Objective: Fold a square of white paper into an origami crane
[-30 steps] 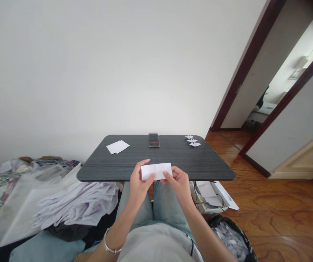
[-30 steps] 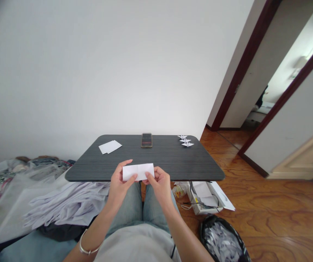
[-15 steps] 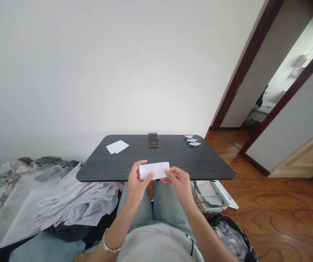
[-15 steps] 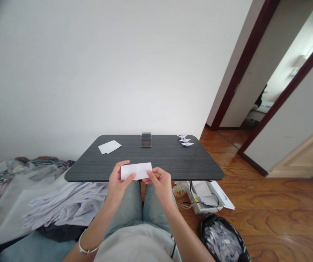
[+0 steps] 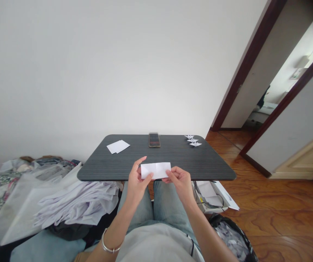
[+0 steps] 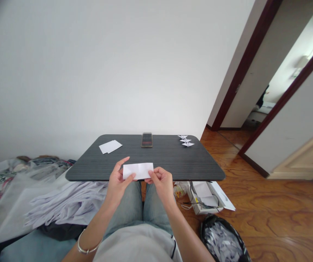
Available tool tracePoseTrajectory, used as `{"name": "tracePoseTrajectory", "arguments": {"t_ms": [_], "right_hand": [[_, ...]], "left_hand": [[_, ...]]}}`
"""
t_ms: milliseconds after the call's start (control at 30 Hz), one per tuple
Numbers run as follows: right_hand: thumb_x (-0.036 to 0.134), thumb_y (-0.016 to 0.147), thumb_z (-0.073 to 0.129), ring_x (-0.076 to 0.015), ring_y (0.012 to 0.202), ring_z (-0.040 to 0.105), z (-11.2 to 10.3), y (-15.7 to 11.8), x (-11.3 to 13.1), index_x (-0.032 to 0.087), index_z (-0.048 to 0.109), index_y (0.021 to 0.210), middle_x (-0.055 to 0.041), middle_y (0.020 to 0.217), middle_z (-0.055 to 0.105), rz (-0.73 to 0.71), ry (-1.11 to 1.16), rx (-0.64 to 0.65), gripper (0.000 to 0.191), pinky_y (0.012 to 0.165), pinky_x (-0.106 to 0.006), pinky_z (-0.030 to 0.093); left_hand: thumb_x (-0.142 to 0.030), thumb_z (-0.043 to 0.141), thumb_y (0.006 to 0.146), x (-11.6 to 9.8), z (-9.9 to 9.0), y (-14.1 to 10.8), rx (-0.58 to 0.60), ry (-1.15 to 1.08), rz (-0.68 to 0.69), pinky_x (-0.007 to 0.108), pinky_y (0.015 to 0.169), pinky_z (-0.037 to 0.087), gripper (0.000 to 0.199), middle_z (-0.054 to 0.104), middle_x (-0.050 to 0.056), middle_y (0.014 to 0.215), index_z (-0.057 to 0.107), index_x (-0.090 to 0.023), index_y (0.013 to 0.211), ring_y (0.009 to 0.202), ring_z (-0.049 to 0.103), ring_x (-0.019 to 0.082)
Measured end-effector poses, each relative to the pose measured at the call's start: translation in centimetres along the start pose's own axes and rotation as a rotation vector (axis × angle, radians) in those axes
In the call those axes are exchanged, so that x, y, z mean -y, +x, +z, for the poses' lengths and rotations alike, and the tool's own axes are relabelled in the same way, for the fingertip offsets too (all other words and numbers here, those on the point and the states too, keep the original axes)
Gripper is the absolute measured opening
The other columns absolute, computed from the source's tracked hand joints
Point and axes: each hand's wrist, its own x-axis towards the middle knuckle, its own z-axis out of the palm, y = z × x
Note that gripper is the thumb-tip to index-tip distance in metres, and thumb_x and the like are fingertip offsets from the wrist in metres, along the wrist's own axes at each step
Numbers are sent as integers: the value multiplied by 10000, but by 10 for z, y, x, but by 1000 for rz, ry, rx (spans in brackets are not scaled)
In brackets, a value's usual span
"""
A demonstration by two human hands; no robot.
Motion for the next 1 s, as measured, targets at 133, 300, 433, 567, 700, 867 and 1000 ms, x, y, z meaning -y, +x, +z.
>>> {"name": "tracePoseTrajectory", "arguments": {"t_ms": [133,300,433,567,700,867,1000], "right_hand": [[413,700,671,-163,499,661,-1,1,-2,163,557,648,-13,524,678,-6,4,-10,279,499,-219,519],[415,697,672,-166,493,660,-2,2,-4,164,556,644,-9,523,677,-7,5,-30,281,499,-229,525],[427,688,674,-173,491,660,-4,3,-4,166,557,646,-5,517,672,0,7,-41,289,493,-237,526],[413,694,673,-169,494,659,-4,3,-3,169,555,648,-1,516,670,7,7,-36,276,497,-234,525],[398,705,668,-164,492,655,-1,2,1,173,550,648,9,509,665,-7,-8,-26,260,503,-233,521],[395,721,651,-168,499,650,1,-1,4,177,552,650,7,522,667,-44,-50,-9,250,518,-248,515],[394,732,640,-179,512,652,2,-2,6,185,549,647,1,533,671,-53,-69,-2,243,529,-265,518]], "left_hand": [[-208,657,685,1,-1,0,24,-36,-2,287,655,525,596,647,13,789,396,-200,1221,711,619,166],[-223,652,701,3,-6,2,112,-108,-28,301,714,512,695,679,50,851,300,-185,1299,780,638,185],[-212,647,707,-1,-14,4,178,-120,-63,287,722,502,745,688,67,888,249,-177,1335,810,640,187],[-200,664,684,-2,-16,5,153,-122,-89,273,714,505,733,675,72,927,289,-169,1314,826,633,182],[-197,703,632,3,-9,3,92,-68,-143,244,643,521,725,661,38,870,353,-171,1266,739,633,153],[-184,708,608,7,-2,2,66,7,-177,233,544,523,750,629,-1,765,344,-169,1264,553,611,114],[-158,699,600,7,-1,2,52,21,-149,228,519,521,754,609,-16,732,335,-173,1261,529,607,112]]}}
